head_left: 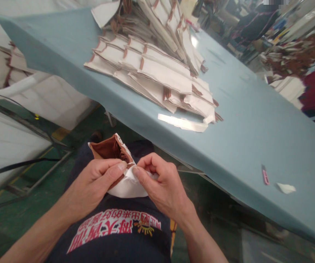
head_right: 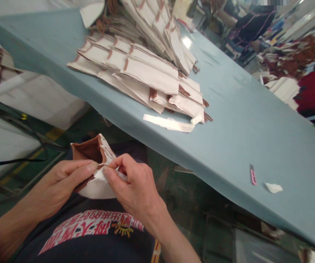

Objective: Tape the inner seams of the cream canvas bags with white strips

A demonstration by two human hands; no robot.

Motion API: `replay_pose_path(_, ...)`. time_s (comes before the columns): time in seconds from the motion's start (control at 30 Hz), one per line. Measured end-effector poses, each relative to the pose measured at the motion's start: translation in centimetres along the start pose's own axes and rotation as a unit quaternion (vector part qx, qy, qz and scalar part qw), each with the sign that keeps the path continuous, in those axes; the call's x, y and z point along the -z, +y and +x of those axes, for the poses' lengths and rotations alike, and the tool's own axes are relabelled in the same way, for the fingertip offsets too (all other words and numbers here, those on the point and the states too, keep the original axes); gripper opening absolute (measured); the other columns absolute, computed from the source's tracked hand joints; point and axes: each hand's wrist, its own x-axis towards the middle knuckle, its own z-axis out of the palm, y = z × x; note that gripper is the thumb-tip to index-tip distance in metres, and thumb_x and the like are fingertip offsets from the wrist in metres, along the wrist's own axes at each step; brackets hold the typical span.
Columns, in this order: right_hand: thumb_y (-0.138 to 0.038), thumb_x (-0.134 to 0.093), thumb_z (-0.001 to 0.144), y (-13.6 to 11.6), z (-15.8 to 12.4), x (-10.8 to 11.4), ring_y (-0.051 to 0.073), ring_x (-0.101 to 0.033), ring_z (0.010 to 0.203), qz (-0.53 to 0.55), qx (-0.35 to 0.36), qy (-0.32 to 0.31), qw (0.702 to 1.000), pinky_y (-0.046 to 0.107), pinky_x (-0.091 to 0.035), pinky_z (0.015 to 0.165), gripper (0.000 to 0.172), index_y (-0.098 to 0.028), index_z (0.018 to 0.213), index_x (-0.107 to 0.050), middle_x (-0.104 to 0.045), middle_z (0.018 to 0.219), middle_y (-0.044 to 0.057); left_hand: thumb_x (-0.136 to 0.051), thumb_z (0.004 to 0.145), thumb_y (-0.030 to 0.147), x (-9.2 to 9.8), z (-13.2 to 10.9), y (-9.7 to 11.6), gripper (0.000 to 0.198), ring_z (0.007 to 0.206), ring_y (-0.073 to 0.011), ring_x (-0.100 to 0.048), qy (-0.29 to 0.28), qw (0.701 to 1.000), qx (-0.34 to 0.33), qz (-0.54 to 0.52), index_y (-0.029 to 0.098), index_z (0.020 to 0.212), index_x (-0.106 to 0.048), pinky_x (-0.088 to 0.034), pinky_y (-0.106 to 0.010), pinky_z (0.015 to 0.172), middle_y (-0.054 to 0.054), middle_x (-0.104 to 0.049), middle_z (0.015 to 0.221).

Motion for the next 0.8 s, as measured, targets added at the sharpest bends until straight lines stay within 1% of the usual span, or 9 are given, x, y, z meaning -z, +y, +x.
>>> replay_pose_path(0.17,-0.045,-0.07,0.101,-0.07,0.15,-0.25,0.013,-0.056,0.06,0.009,-0.002,-0.005,1.0,0.027,-0.038,0.058,0.025,-0.023,0.089,-0.069,-0.067,0.069,-0.003,-0.059,0.105,0.061,0.11,-0.02,-0.33,0.055,0.054,-0.0121,-0.037,0.007,1.0,0.002,0.007,0.022,0.066,-0.058,-0.029,-0.022,0.045,0.006,-0.046,0.06)
replay_pose_path(0.3,-0.043,-0.069,0.101,-0.03,0.23,-0.42,0.012,-0.055,0.057,0.011,0.006,0.001,1.0,0.026,-0.037,0.056,0.023,-0.023,0.089,-0.068,-0.067,0.069,-0.004,-0.059,0.103,0.061,0.22,-0.15,-0.04,0.054,0.055,-0.0129,-0.04,0.007,1.0,0.001,0.015,0.023,0.065,-0.058,-0.034,-0.022,0.046,0.004,-0.05,0.061)
replay_pose_path(0.5,-0.042,-0.068,0.101,-0.11,0.38,-0.4,0.011,-0.054,0.056,0.009,0.006,-0.011,1.0,0.025,-0.037,0.055,0.023,-0.023,0.089,-0.066,-0.066,0.068,-0.005,-0.06,0.101,0.059,0.09,0.1,0.44,0.052,0.051,-0.0125,-0.035,0.018,1.0,-0.012,0.017,0.024,0.062,-0.055,-0.03,-0.023,0.043,0.006,-0.043,0.057)
replay_pose_path(0.63,-0.04,-0.068,0.101,0.1,0.34,-0.51,0.011,-0.054,0.059,-0.011,0.033,0.017,0.999,0.026,-0.037,0.057,0.022,-0.024,0.087,-0.065,-0.063,0.068,-0.005,-0.059,0.103,0.06,0.02,0.34,0.17,0.053,0.053,-0.0135,-0.038,0.027,0.999,-0.004,0.017,0.024,0.063,-0.056,-0.033,-0.023,0.045,0.005,-0.046,0.059)
replay_pose_path(0.7,-0.039,-0.068,0.101,0.27,0.33,-0.58,0.012,-0.054,0.059,-0.009,0.035,0.015,0.999,0.026,-0.037,0.057,0.021,-0.024,0.087,-0.064,-0.062,0.068,-0.005,-0.06,0.103,0.06,0.02,0.3,0.05,0.053,0.054,-0.0137,-0.039,0.029,0.999,-0.003,0.019,0.024,0.064,-0.057,-0.034,-0.023,0.046,0.004,-0.047,0.06)
replay_pose_path(0.8,-0.04,-0.068,0.101,0.48,0.36,-0.62,0.012,-0.054,0.058,0.001,0.029,0.008,1.0,0.027,-0.038,0.057,0.022,-0.024,0.087,-0.064,-0.063,0.068,-0.005,-0.059,0.102,0.059,-0.02,0.16,0.16,0.053,0.052,-0.0129,-0.037,0.028,0.999,-0.007,0.02,0.024,0.063,-0.056,-0.031,-0.023,0.044,0.005,-0.045,0.058)
